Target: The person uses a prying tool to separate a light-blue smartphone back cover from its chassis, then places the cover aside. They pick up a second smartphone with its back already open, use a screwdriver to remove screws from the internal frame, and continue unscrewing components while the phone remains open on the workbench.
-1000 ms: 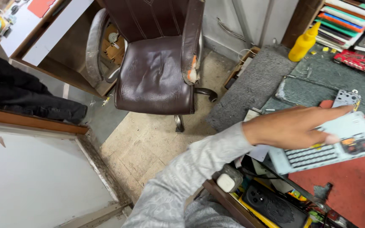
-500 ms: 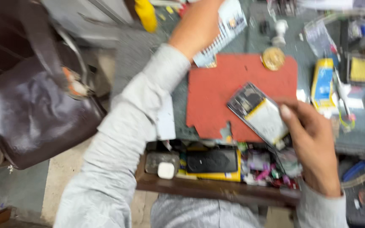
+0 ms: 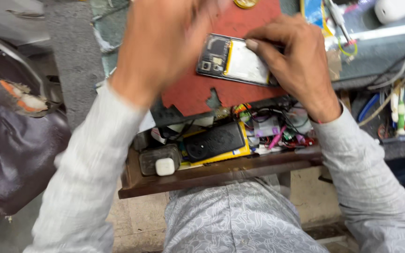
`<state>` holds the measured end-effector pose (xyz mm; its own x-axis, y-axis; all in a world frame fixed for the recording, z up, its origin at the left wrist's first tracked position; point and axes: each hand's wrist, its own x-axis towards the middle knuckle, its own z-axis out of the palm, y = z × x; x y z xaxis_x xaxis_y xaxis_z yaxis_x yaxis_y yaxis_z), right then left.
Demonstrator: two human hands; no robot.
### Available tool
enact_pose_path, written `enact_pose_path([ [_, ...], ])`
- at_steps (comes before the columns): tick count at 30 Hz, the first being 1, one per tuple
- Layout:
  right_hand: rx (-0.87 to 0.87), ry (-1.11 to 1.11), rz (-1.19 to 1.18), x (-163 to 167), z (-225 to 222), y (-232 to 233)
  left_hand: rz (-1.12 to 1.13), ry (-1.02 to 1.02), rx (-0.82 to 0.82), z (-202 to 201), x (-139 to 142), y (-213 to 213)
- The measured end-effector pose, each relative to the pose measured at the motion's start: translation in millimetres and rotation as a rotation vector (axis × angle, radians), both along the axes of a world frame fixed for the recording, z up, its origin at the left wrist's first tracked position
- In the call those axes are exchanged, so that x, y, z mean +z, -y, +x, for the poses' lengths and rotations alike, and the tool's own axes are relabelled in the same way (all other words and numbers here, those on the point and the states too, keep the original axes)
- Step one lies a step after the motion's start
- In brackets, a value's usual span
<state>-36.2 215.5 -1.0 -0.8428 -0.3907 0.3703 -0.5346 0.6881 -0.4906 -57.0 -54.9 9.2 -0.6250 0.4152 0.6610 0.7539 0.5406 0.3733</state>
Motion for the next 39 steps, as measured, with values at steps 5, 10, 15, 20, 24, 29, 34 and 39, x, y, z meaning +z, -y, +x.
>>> enact_pose_path([
  [5, 0.046, -0.101, -0.205, 26.1, 44.8, -36.4, -0.383, 0.761, -0.47, 122.9, -11.0, -42.1],
  [10, -0.259, 0.109, -0.514, 19.0, 119.2, -60.6, -0.59, 0.615, -0.257, 144.9, -69.0, -46.6],
  [15, -0.381, 0.125, -0.477, -23.4, 149.9, -70.4, -0.693, 0.605, -0.25, 149.5, -126.3, -50.7],
  [20, -0.52, 0.266, -0.624, -51.5, 158.3, -73.5, -0.369, 1.001, -0.375, 113.3, -157.9, -30.0],
  [24, -0.585, 0.278, -0.64, -55.4, 157.8, -72.4, -0.295, 1.206, -0.295, 98.8, -162.8, -21.8],
  [29, -0.557, 0.263, -0.591, -58.9, 153.5, -70.4, -0.437, 1.179, -0.234, 101.1, -145.3, -28.5],
  [34, -0.523, 0.258, -0.567, -69.0, 154.1, -74.2, -0.569, 1.118, -0.235, 111.7, -122.0, -31.9],
  [39, -0.575, 0.256, -0.498, -69.9, 152.2, -76.1, -0.706, 0.543, -0.202, 135.6, -109.5, -45.5],
])
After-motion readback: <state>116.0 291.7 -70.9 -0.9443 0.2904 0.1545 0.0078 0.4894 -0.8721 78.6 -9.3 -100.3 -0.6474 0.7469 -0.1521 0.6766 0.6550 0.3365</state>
